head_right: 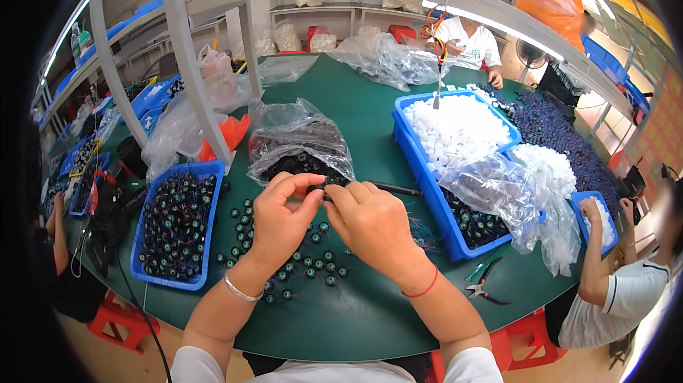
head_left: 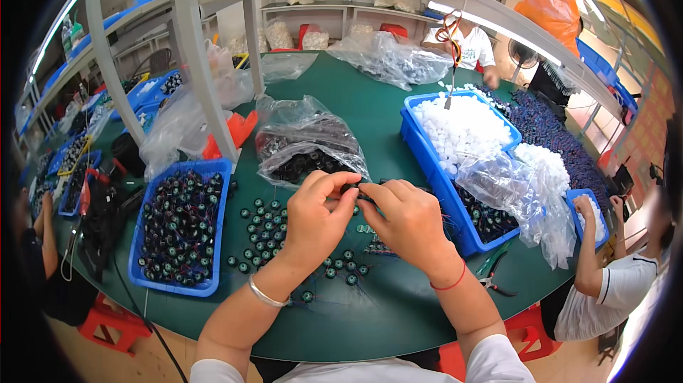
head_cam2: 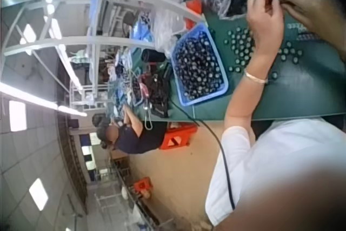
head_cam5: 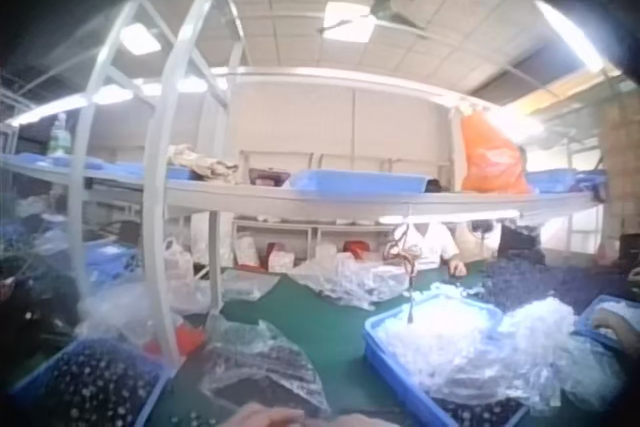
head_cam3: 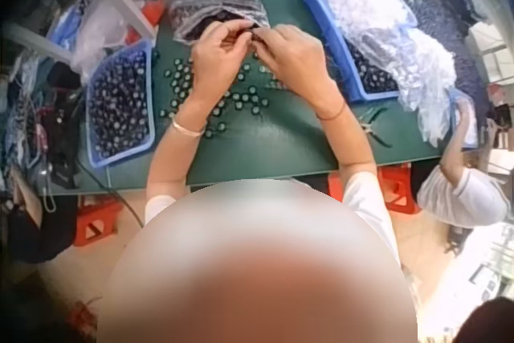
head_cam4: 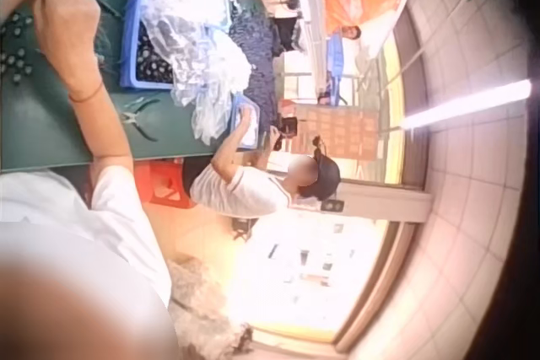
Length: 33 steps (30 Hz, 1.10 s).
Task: The person assembles small electronic parts by taking circular circuit boards and plastic casings from the table and pressing them together by hand.
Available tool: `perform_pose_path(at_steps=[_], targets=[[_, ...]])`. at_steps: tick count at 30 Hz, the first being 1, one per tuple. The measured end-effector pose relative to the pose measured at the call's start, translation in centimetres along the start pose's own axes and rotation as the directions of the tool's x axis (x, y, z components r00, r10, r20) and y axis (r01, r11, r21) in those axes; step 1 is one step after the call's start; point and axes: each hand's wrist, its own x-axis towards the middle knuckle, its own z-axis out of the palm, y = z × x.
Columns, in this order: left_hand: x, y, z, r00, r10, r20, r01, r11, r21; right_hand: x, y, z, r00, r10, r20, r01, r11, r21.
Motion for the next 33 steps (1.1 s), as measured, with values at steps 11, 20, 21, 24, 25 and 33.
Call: perform_pose_path(at_steps=[11,20,21,24,25,33], targets=[[2.5,-5.0,-2.3,0.939,-0.340,0.054,0.343,0.916,-0.206,0.4,1.7,-1.2,0.974,0.223,-0.029,-0.221,0.973,0.067],[6.3,-10.2,0.9,0.872,-0.300,0.387,0.019,0.810,0.586,-1.5,6.5,1.6,0.923,0.363,0.129,-0.367,0.930,0.005],[6.0,-11.3,0.9,0.860,-0.322,0.396,0.021,0.798,0.603,-1.6,6.6,1.8,0.907,0.386,0.168,-0.392,0.920,0.000],[5.1,-13.0,1.1,0.785,-0.414,0.460,0.012,0.754,0.657,-2.1,7.2,2.2,0.899,0.394,0.194,-0.399,0.917,-0.012],[4.9,-13.0,1.1,0.781,-0.416,0.465,0.010,0.754,0.657,-2.1,7.3,2.3,0.896,0.400,0.193,-0.405,0.914,-0.012],[4.0,-12.3,1.0,0.759,-0.348,0.551,-0.224,0.654,0.722,-2.1,7.3,2.4,0.880,0.405,0.247,-0.416,0.909,-0.009]])
